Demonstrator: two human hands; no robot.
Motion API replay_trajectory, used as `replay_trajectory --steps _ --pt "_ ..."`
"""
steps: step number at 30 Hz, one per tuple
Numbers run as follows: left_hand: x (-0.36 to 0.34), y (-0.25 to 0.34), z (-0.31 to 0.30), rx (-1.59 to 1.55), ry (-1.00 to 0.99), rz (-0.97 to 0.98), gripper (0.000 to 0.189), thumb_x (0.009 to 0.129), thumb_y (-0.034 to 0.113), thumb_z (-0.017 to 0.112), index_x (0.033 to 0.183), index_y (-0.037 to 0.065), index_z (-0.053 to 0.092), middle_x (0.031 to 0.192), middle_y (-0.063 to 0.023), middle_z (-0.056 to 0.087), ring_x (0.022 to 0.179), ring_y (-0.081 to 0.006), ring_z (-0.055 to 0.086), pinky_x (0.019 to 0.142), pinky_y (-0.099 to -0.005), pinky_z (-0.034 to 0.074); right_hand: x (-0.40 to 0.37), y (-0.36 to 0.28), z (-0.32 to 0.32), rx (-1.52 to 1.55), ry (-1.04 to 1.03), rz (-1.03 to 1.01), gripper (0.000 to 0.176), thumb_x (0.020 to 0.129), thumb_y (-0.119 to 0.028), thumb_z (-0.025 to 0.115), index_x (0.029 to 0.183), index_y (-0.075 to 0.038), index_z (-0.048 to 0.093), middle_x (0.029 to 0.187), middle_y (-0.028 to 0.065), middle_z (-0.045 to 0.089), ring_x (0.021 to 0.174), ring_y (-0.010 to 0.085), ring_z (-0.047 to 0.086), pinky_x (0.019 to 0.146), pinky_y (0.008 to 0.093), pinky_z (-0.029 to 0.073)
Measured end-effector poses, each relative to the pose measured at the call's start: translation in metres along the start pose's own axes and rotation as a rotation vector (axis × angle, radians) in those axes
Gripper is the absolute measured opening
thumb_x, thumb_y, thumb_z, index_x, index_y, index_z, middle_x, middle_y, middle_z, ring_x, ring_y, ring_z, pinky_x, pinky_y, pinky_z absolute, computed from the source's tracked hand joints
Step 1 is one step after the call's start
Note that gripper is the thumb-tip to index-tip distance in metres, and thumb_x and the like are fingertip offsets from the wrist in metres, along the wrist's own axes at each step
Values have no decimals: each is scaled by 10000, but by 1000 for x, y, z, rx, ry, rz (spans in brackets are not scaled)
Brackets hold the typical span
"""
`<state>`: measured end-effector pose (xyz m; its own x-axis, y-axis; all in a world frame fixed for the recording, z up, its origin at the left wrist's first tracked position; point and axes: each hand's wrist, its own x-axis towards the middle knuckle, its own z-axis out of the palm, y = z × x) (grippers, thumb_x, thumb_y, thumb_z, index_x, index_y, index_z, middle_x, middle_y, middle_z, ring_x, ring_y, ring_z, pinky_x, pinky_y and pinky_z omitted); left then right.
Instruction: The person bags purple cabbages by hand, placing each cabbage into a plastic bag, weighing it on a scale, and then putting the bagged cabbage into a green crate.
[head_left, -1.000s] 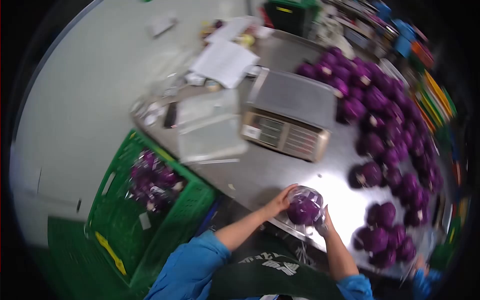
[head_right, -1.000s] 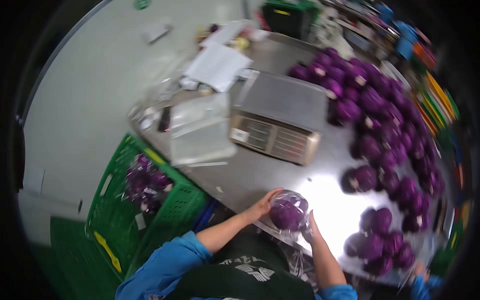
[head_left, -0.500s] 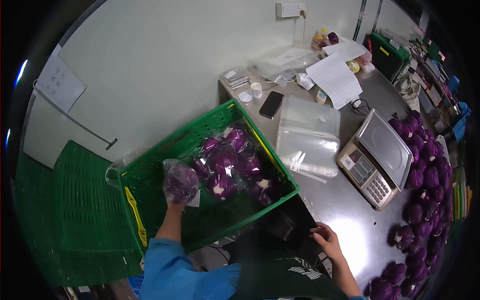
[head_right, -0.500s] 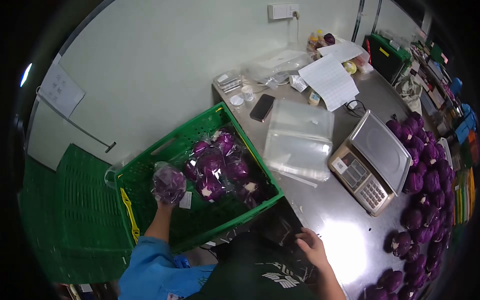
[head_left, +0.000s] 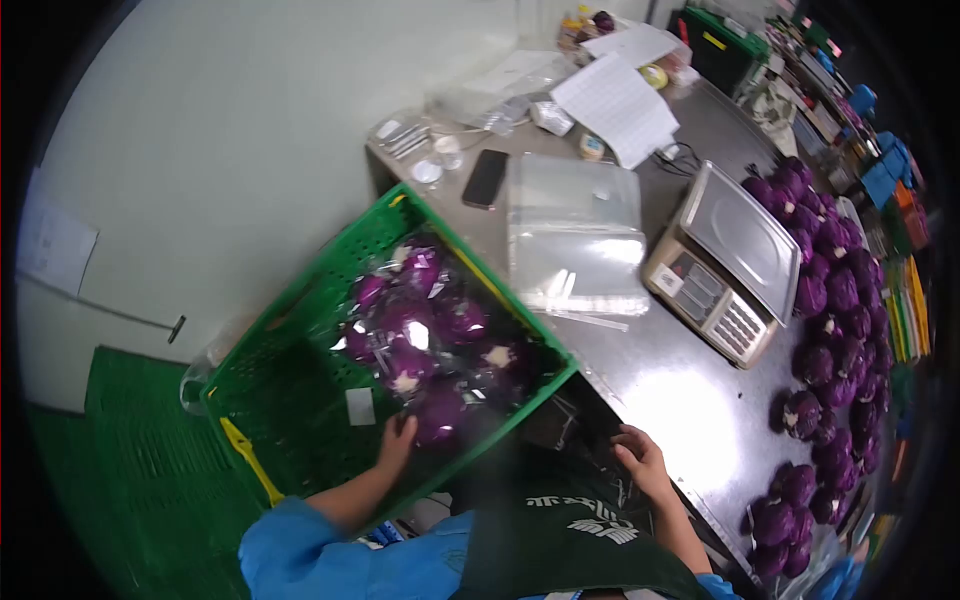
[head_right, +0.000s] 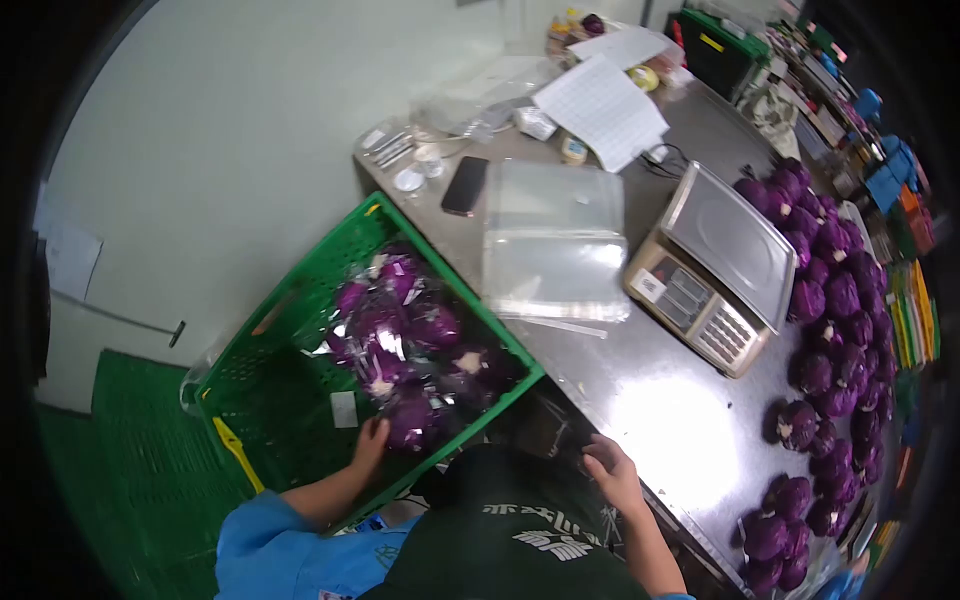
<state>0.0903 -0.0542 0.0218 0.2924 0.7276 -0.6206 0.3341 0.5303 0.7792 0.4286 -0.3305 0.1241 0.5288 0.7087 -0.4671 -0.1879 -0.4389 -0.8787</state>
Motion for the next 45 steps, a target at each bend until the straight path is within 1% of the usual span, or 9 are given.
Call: replay_trajectory --steps 13,15,18,22,25,26,29,34,45 --pt "65 -33 4 651 85 568 885 574 95 737 1278 36 204 1200 -140 322 1081 -237 432 894 -345 389 -22 46 -152 -199 298 35 434 813 -228 616 1175 -29 483 993 126 609 893 211 588 789 316 464" --pt "70 -20 3 73 40 185 822 591 136 730 1251 7 258 1193 -176 355 1073 -284 443 880 -368 391 -25 64 -185 -455 706 -5 567 756 -250 666 1214 -16 428 1101 183 549 1030 300 529 898 355 409" --pt "-5 90 58 1518 18 805 331 809 228 462 1018 -23 522 1135 -201 470 1009 -272 462 869 -376 361 -31 99 -301 -576 1312 -238 785 640 -167 758 1252 45 316 1244 215 401 1162 329 394 969 373 327" --pt "60 47 66 1638 47 634 331 757 89 495 1075 15 440 1122 -243 441 1044 -404 437 858 -429 390 -27 103 -423 -189 1690 69 996 508 -428 801 1235 68 335 1194 267 408 1117 361 414 957 400 328" --pt "90 39 32 1263 32 806 312 758 61 500 1067 21 489 1089 -231 490 987 -362 495 790 -414 426 -32 118 -458 315 1398 66 858 556 -383 803 1187 39 404 1118 176 482 1033 249 480 896 343 389" --pt "24 118 98 1326 80 287 251 748 83 538 987 5 527 932 -186 565 871 -301 557 761 -394 438 -30 130 -458 200 1350 -58 805 566 -359 804 1168 21 427 1098 149 490 1020 227 481 877 335 399" --pt "-11 181 166 556 407 1021 176 727 -21 586 902 -9 568 837 -95 577 781 -159 559 722 -282 446 -48 130 -427 -228 1130 -376 707 541 -278 810 1110 -15 483 997 79 549 962 223 519 889 347 389" --pt "2 237 347 1251 -124 1031 173 761 209 586 785 48 645 743 -145 611 718 -313 589 647 -366 452 -26 53 -333 -361 828 -329 676 606 -308 759 1144 -5 484 1139 167 510 1076 292 487 927 378 368" --pt "147 168 408 894 67 665 171 752 205 586 835 67 645 815 -116 634 758 -265 612 686 -360 467 11 6 -199 -988 179 -562 486 603 -326 735 1032 -150 587 1253 24 432 1205 332 334 1003 517 217"
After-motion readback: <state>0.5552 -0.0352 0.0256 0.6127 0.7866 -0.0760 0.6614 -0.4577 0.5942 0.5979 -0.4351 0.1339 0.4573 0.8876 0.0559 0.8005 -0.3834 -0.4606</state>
